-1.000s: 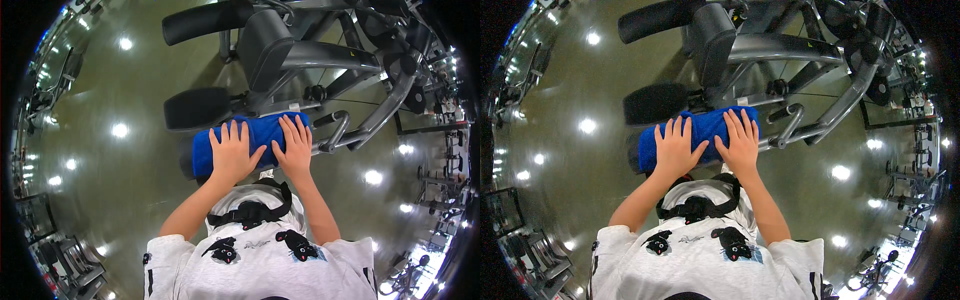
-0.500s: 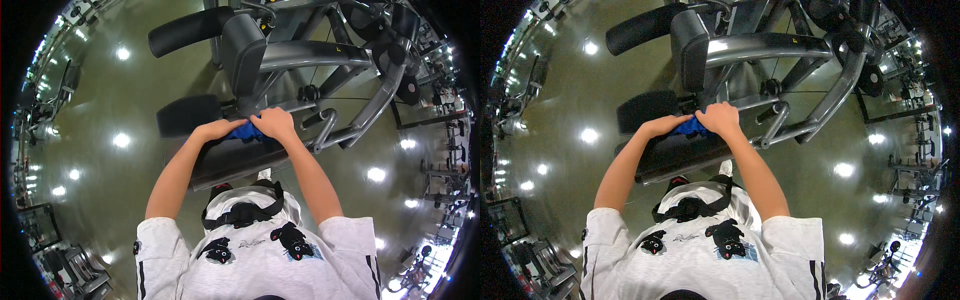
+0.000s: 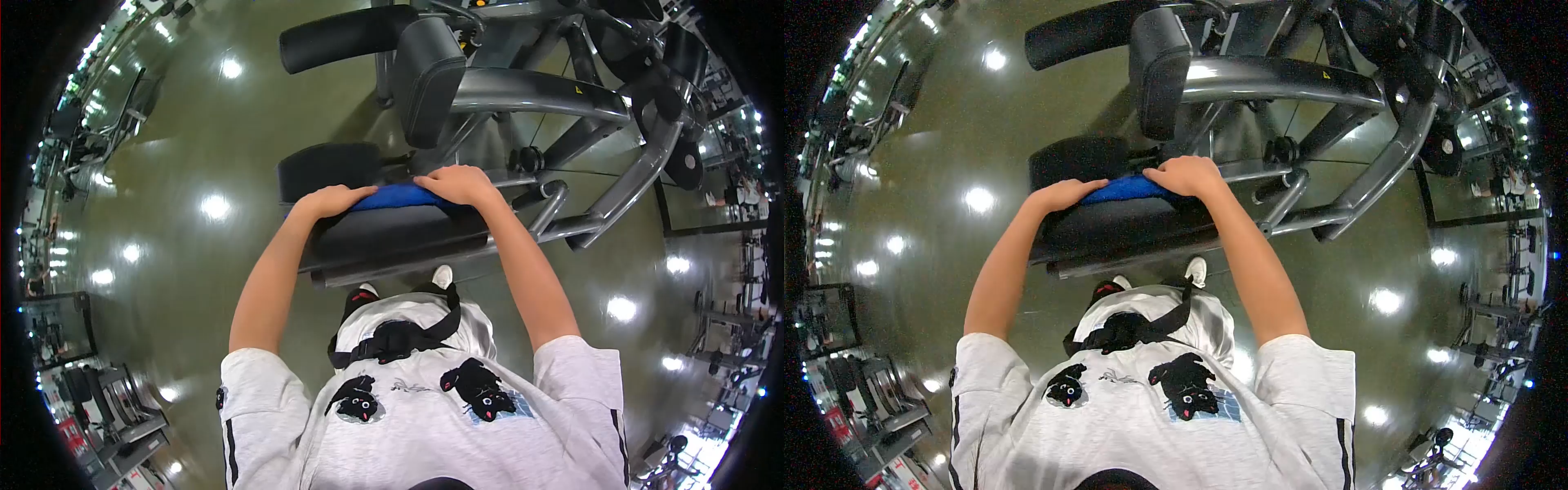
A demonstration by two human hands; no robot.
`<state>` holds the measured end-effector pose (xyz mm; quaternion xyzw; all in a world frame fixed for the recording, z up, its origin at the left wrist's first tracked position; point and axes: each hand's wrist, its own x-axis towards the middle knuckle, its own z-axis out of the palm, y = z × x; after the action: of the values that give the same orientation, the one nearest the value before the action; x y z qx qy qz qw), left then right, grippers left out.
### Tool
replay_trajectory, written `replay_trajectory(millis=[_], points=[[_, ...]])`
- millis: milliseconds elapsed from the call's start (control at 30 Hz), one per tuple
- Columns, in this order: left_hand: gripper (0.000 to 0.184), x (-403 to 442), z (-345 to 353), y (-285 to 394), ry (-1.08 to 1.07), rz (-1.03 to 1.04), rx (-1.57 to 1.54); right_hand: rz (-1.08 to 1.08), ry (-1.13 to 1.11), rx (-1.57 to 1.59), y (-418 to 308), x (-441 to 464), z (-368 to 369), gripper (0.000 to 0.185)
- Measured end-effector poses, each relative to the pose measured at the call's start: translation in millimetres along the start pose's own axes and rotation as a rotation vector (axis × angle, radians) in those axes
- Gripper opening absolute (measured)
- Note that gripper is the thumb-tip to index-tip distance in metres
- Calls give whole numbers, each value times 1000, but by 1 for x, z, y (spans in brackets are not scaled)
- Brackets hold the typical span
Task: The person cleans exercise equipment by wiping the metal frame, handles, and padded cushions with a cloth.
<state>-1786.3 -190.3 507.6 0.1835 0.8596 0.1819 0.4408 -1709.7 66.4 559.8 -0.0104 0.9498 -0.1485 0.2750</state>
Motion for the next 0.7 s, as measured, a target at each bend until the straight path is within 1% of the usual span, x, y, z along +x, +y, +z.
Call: replay_trajectory(millis=[33,67,100,167,200,267,300,367,400,433,467,500,567,600,667,700], points=[[72,-2,2,-10,87,-44,93,-37,23,12,-3,0,2,55],[77,-51,-9,28,128,-162,156,-42,21,5,-8,0,4,55],[77,-66,-8,28,132,-164,148,-86,64,13,-17,-2,9,56],[72,-86,-2,20,314,-175,169,-138,102,14,-35,-3,15,56],[72,-96,2,18,318,-181,162,-153,122,-2,-45,-3,16,53],[55,-114,13,11,561,-126,122,-193,165,-40,-63,-3,21,50],[55,-117,23,1,565,-137,114,-204,160,-46,-71,-3,25,50],[49,-115,48,-23,988,105,-70,-276,263,-14,-87,0,34,53],[46,-119,56,-26,1026,146,-173,-288,258,-16,-96,3,40,53],[46,-120,64,-27,1032,133,-175,-332,321,-6,-104,6,46,51],[46,-119,71,-27,1084,158,-363,-374,384,7,-113,8,53,49],[47,-119,77,-29,1132,187,-550,-382,379,10,-122,7,56,49],[50,-116,89,-31,1116,170,-725,-401,473,-3,-139,1,60,45],[51,-119,90,-29,1089,140,-772,-400,473,-2,-147,-2,63,45],[51,-127,93,-26,1059,114,-821,-437,619,-14,-157,-9,70,45],[52,-130,95,-25,1035,105,-853,-432,620,-18,-160,-13,74,45]])
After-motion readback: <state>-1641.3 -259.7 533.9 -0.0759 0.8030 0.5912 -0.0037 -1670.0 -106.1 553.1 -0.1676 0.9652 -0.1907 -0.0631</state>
